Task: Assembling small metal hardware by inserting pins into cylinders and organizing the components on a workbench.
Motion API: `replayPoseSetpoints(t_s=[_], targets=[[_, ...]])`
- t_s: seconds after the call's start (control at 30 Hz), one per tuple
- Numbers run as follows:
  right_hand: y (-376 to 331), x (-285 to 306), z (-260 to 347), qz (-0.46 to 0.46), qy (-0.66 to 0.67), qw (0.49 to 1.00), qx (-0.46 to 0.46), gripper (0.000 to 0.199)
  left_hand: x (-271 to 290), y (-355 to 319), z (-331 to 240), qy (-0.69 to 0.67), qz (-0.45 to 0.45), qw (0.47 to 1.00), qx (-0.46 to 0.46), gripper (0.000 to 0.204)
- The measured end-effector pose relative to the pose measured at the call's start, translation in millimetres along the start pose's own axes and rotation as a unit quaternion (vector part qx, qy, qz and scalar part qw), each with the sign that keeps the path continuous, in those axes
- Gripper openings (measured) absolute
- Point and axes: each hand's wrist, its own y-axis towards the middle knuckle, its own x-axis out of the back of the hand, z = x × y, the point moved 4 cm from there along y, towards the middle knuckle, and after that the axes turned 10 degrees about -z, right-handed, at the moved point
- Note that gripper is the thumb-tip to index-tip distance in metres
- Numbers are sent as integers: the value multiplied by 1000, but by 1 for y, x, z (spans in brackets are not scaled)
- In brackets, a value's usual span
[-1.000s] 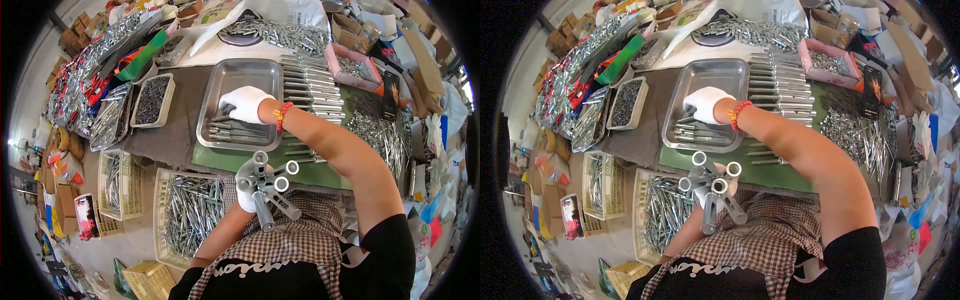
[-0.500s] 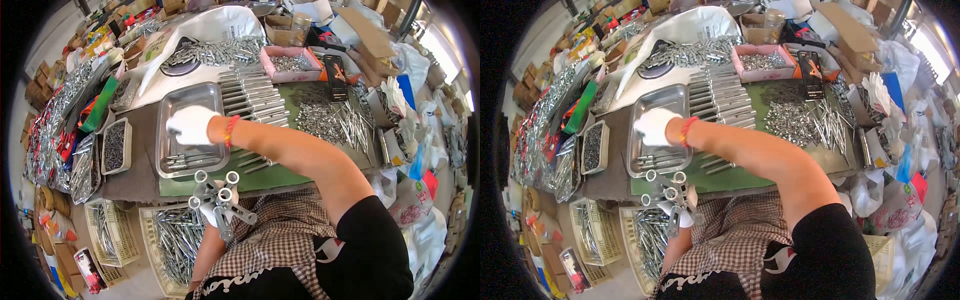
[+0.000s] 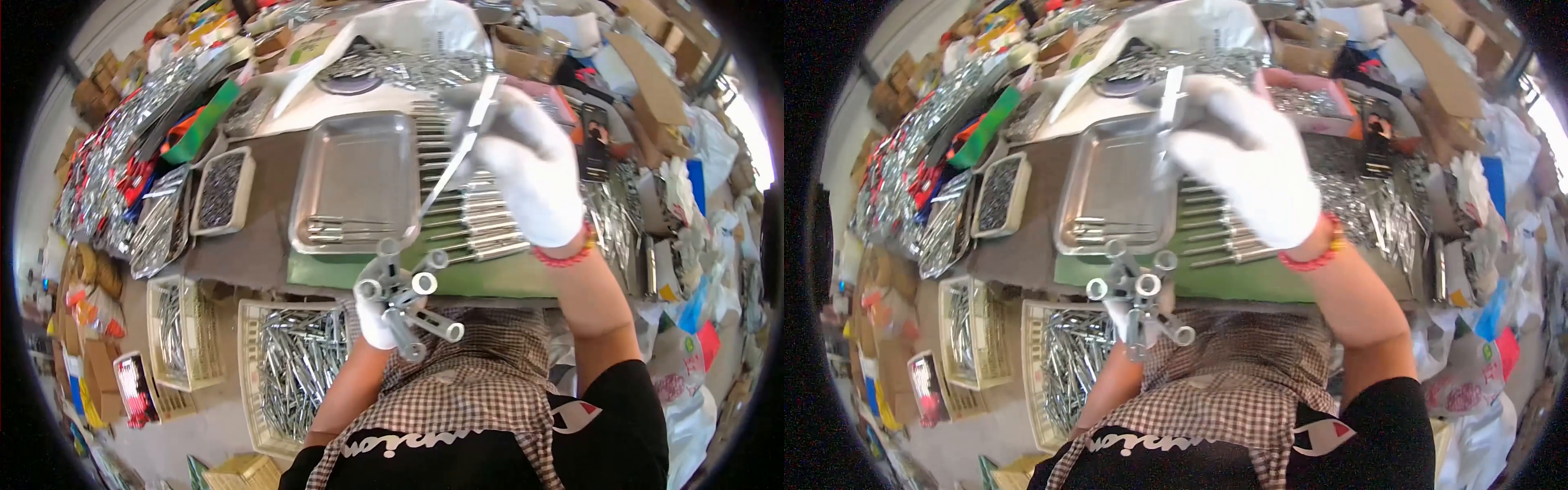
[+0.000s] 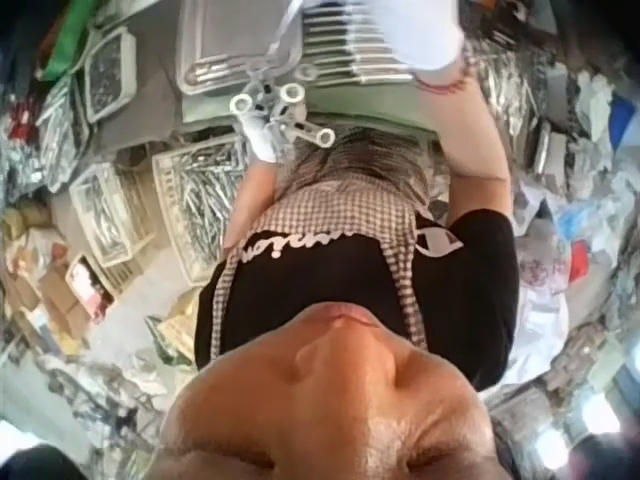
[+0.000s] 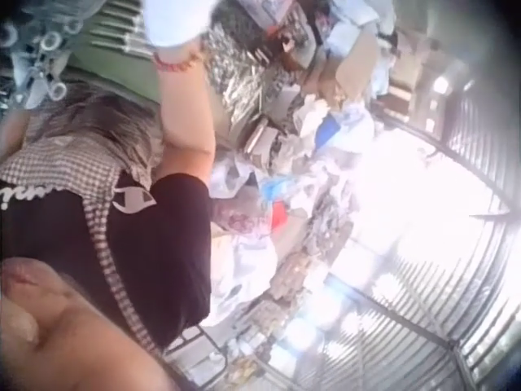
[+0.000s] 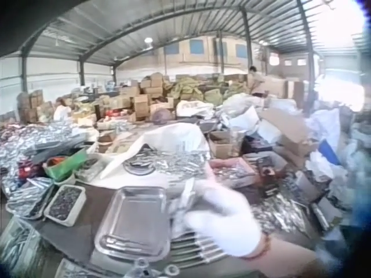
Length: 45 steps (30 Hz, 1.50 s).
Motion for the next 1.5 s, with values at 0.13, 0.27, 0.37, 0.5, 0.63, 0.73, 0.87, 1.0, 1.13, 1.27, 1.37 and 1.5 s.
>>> replayPoseSetpoints(t_s=[0.13,0.27,0.37,0.5,0.63,0.73,0.87,1.0,1.13,1.27,1.37,1.5], targets=[[-10,-23,-12,70,-185,973,120,38,11,-2,-7,44,20,999,-11,28],[-16,-39,-17,143,-267,933,192,31,-13,-3,-3,-61,-205,976,-36,35],[-19,-39,-20,151,-263,939,160,30,-20,-7,-5,3,-168,982,-81,30],[-23,-39,-22,153,-280,927,198,28,-15,-3,-3,-61,-193,978,-47,26],[-24,-40,-26,173,-284,929,164,26,-17,-4,-4,-46,-176,982,-53,23],[-20,-39,-31,205,-194,956,76,26,-13,-7,-6,30,-152,982,-108,23],[-23,-37,-41,257,-143,953,-68,24,-7,-5,-4,0,-98,995,-24,29],[-10,-37,-48,288,2,945,-156,46,8,-2,5,-29,-69,995,67,24],[27,-51,-91,254,-276,927,-20,37,18,2,9,-114,-27,989,89,22],[35,-81,-151,281,-461,841,39,29,13,1,8,-118,-64,985,110,22],[39,-96,-173,279,-488,827,26,31,18,-4,5,-97,-82,989,71,30],[36,-118,-180,297,-493,816,52,21,7,-8,-2,-196,-72,975,78,32]])
